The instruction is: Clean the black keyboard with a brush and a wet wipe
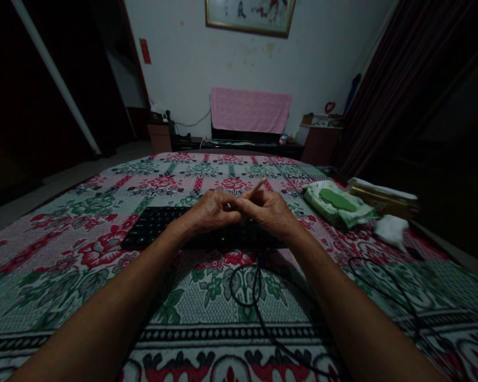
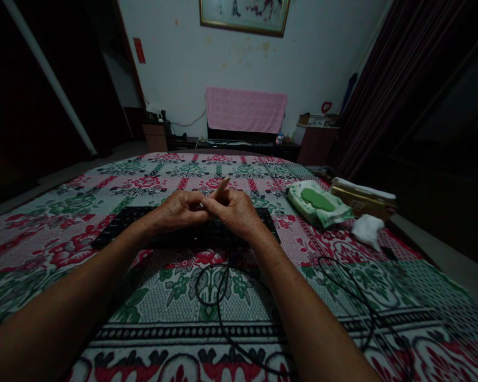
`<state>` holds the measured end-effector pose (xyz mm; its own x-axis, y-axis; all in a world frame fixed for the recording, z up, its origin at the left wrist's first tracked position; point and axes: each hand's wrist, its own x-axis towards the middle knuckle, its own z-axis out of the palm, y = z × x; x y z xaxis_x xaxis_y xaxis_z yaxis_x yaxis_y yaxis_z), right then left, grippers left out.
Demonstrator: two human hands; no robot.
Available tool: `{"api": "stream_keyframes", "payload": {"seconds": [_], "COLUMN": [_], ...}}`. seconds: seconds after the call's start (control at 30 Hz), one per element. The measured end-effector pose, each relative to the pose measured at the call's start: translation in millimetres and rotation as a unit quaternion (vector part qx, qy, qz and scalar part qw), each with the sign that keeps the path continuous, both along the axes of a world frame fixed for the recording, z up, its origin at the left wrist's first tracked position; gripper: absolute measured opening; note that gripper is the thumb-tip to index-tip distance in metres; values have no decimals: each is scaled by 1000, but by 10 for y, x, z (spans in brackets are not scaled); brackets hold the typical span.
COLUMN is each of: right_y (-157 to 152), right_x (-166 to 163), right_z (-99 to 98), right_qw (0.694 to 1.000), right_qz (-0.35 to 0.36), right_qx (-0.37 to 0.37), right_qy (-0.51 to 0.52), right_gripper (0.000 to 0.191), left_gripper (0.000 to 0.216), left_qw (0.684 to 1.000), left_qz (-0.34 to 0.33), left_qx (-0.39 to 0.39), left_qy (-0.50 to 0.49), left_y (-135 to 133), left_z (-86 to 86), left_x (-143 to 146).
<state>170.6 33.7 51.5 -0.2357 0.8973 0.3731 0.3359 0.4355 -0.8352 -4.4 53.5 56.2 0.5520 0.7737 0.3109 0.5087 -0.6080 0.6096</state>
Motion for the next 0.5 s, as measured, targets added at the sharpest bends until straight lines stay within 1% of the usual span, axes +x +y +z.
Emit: {"api": "stream_keyframes", "payload": {"seconds": [0.17, 0.23, 0.3, 0.33, 0.4, 0.47, 0.5], "right_y": [2, 14, 32, 42, 59, 70, 72], "right_x": [-37, -56, -34, 2, 125, 292, 375], "right_z": [-20, -16, -20, -32, -86, -178, -231], "right_qw": [1000, 999, 998, 996, 989, 972, 963], "right_qz": [-22, -30, -50, -70, -126, -193, -211], "right_qx": [16, 24, 38, 47, 67, 75, 77], "right_qy": [-15, -12, -9, -14, -43, -108, -146], "right_gripper": [31, 29, 32, 32, 28, 21, 20], "left_gripper": [25, 25, 25, 26, 27, 28, 28], "left_qw": [1000, 1000, 999, 997, 988, 980, 978], "left_qz": [-10, -2, 28, 48, 110, 142, 146], "left_qx": [15, 4, -13, -20, -35, -40, -39], "left_qy": [-22, -25, -45, -59, -102, -135, -144], "left_y": [23, 59, 124, 165, 255, 335, 367], "left_z": [-27, -51, -81, -96, -126, -157, -174], "left_x": [3, -20, -70, -104, -178, -239, -259]}}
